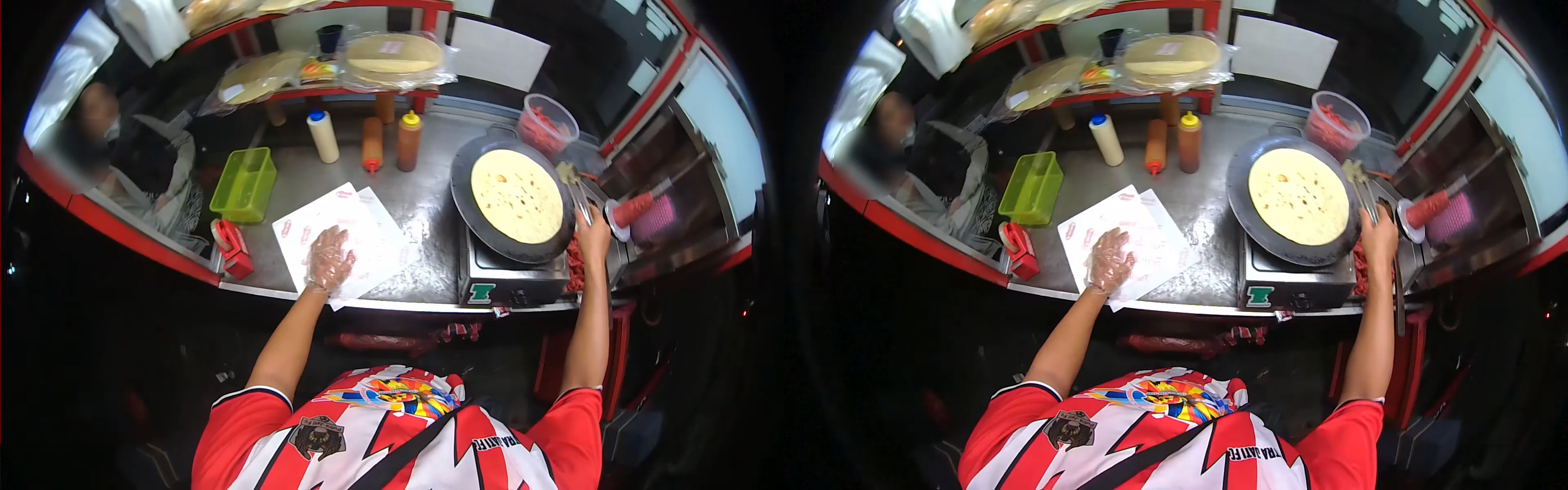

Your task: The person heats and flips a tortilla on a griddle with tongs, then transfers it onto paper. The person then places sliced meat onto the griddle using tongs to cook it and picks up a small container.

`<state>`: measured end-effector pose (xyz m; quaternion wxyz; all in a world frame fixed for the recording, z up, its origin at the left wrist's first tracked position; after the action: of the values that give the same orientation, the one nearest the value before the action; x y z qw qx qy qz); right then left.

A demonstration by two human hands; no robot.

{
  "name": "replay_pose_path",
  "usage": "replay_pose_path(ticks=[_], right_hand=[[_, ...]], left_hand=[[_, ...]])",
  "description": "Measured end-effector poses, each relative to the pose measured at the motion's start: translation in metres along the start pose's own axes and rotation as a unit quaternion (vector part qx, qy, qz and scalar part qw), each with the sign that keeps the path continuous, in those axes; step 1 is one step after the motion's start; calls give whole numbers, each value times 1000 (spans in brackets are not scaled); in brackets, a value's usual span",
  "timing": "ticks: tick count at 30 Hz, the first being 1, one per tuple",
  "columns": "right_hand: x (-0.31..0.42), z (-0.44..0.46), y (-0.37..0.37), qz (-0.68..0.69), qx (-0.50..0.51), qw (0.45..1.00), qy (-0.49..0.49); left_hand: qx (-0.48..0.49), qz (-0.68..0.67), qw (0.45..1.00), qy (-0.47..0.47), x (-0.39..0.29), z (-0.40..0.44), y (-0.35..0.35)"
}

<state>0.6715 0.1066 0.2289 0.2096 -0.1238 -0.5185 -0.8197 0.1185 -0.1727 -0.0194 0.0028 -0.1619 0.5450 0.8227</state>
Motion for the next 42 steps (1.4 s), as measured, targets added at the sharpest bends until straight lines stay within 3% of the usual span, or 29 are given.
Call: replay_pose_path(ticks=[4,5,6,8,9,10,13,15,17,20,23,26,29,35,42], right_hand=[[53,-52,24,67,-16,996,62],[83,-70,32,101,29,994,-6],[95,-86,36,65,-11,995,79],[114,-110,40,115,21,992,52],[125,-121,45,137,8,989,61],[134,-132,50,157,-6,985,69],[141,-160,54,198,-25,979,42],[140,-178,51,240,3,970,-38],[142,-195,52,262,-13,964,-29],[137,-214,57,299,-53,953,-26],[140,-233,66,289,-55,955,-40],[144,-247,73,279,-63,956,-73],[143,-252,74,265,-69,960,-53],[161,-251,55,272,-55,960,-38],[170,-249,33,301,-37,953,-26]], left_hand=[[-33,-50,998,-10,5,8,5],[-41,-92,995,-9,12,13,5],[-47,-132,990,-9,19,19,6],[-126,-149,980,-45,50,53,-3],[-180,-50,977,-98,50,80,25],[-205,-23,976,-73,58,113,47],[-307,1,937,-164,22,202,191],[-305,23,933,-189,33,260,216],[-350,121,903,-217,41,306,225],[-73,198,970,-121,71,380,203],[-40,151,973,-168,94,406,182],[-78,58,974,-206,90,399,191],[-72,65,970,-222,67,381,209],[-78,47,968,-232,83,387,200],[-135,74,958,-242,84,383,197]])
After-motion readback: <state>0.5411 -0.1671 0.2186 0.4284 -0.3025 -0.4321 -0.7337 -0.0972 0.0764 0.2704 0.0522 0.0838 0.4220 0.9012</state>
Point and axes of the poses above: each hand's wrist, its own z-axis towards the middle knuckle, its own y-axis out of the back of the hand, x = y × z, the point moved 7 cm from there along z, towards the middle knuckle, and after that the axes turned 6 degrees about z, right-handed, at the moved point
